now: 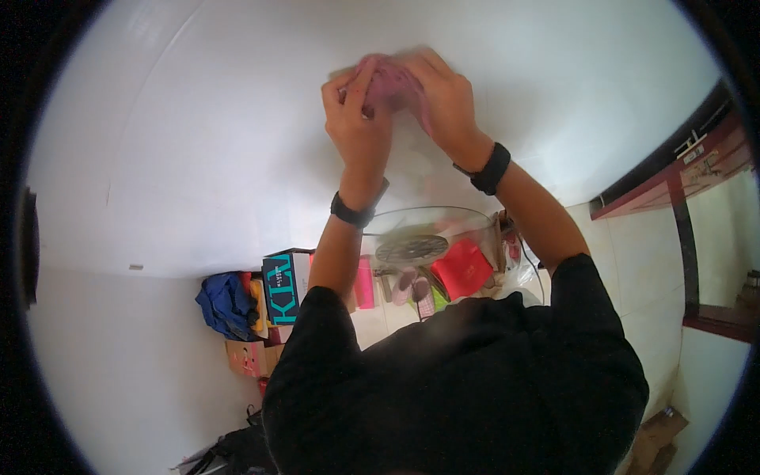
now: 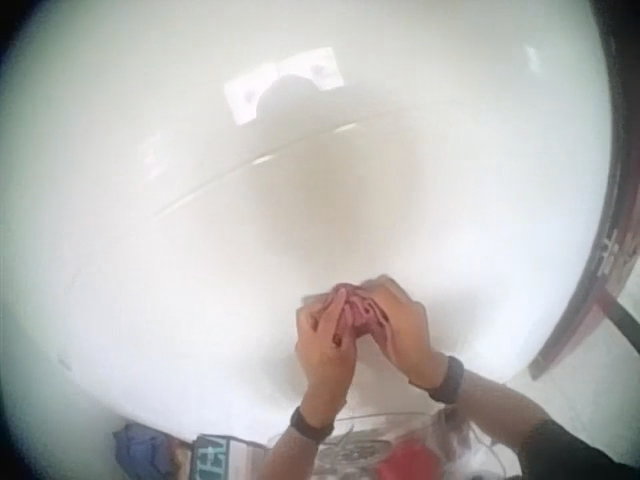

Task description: The person cleans the surfaces by wiping down the tiled walls and the red door with a cloth.

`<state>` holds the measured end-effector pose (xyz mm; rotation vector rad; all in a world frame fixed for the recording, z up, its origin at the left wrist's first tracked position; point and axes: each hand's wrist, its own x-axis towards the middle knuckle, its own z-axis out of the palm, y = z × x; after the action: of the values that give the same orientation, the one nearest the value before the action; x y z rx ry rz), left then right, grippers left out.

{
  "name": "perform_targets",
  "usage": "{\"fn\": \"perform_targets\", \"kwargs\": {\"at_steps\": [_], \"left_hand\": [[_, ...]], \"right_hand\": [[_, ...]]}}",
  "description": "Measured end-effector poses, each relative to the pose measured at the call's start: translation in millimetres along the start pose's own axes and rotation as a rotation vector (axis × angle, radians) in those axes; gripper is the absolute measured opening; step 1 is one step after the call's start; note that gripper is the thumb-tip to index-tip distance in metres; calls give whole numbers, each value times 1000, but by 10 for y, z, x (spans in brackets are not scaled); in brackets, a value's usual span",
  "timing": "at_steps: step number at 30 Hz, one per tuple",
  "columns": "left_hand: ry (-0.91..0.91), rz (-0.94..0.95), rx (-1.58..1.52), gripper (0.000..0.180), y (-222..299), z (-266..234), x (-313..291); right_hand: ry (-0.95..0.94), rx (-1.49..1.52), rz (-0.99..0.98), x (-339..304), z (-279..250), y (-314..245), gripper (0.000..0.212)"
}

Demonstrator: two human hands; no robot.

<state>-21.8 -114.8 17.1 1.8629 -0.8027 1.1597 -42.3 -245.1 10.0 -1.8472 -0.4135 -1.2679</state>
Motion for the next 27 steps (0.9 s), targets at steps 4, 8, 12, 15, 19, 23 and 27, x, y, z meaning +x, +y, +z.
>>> {"fn": "perform_targets", "kwargs": {"at_steps": [4,8,12,15,19,23,27], "left_hand": [[-2,-7,33,45,223,91,248],[34,137,59,44,357,261,492],[46,191,14,44,600,590,654],[-75,155,-52,50,946,872,740],[-64,175,-70,49,1260,1386,649],[-67,106,53,44,1358,1891,158],[-196,68,-28,45,1331,2183,-461]], "right_hand": [[14,-79,-59,216,-215,-1,30],[113,48,-86,387,-459,-18,33],[75,-44,-46,581,-908,-11,27],[154,-44,-75,641,-1213,234,25],[193,-94,-154,575,-1656,693,29],[124,-184,24,91,-2019,1191,33],[94,-127,131,-547,-2091,1559,33]]}}
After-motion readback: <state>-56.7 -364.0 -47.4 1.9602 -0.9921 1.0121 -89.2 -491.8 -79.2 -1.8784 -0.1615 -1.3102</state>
